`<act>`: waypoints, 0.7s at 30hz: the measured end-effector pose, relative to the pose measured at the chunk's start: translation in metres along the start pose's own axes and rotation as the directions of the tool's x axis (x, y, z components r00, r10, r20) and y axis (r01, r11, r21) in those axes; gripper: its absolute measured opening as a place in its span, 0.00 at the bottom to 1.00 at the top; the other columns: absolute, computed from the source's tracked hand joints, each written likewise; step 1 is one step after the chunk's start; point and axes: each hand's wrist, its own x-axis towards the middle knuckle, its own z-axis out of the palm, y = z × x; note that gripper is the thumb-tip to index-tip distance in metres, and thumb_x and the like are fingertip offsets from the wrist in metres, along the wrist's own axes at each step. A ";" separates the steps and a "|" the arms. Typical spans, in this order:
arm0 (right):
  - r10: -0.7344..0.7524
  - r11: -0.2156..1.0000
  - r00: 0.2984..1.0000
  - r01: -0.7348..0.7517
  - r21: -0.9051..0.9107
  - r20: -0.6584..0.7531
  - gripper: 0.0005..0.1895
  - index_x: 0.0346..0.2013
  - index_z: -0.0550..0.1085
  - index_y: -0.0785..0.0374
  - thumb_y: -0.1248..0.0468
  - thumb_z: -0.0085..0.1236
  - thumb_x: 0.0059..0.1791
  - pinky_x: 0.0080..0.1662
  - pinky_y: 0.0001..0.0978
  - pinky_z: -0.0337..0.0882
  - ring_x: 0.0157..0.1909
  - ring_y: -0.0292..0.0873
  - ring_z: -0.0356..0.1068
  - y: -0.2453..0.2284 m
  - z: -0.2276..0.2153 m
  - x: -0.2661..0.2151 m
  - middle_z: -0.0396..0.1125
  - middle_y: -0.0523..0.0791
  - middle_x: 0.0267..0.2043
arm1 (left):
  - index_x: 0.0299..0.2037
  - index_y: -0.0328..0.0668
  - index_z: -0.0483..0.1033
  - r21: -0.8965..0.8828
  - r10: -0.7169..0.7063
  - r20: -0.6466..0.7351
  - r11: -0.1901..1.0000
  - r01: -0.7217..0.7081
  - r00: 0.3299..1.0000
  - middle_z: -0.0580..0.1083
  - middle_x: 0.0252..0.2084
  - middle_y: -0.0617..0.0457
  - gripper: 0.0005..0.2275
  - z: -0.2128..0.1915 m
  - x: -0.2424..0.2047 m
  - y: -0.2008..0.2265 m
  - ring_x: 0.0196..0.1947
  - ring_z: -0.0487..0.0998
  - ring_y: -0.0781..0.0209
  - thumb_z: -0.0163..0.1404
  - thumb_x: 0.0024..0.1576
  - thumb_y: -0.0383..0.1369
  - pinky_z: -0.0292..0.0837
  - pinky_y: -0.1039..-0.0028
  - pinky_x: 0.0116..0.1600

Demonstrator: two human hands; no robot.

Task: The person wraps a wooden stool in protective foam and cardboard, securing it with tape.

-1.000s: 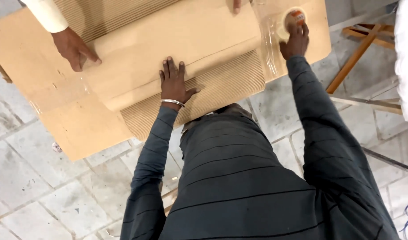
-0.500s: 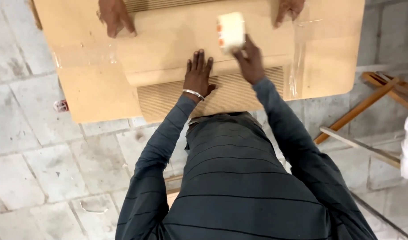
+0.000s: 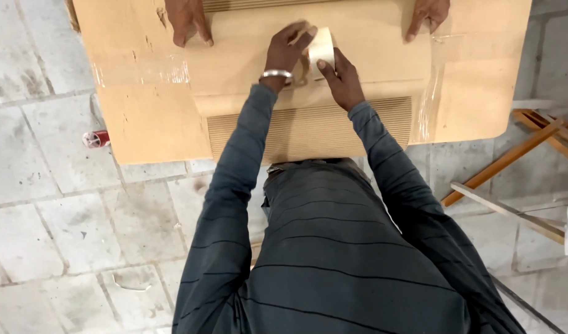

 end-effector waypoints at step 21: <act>0.129 0.967 0.983 -0.095 0.237 -0.133 0.22 0.50 0.78 0.68 0.53 0.64 0.52 0.47 0.30 0.75 0.44 0.34 0.73 0.026 0.024 -0.026 0.76 0.43 0.42 | 0.29 0.38 0.79 0.322 0.224 0.106 0.914 -0.247 0.969 0.79 0.27 0.47 0.08 0.019 0.148 -0.121 0.26 0.81 0.55 0.60 0.58 0.32 0.77 0.65 0.35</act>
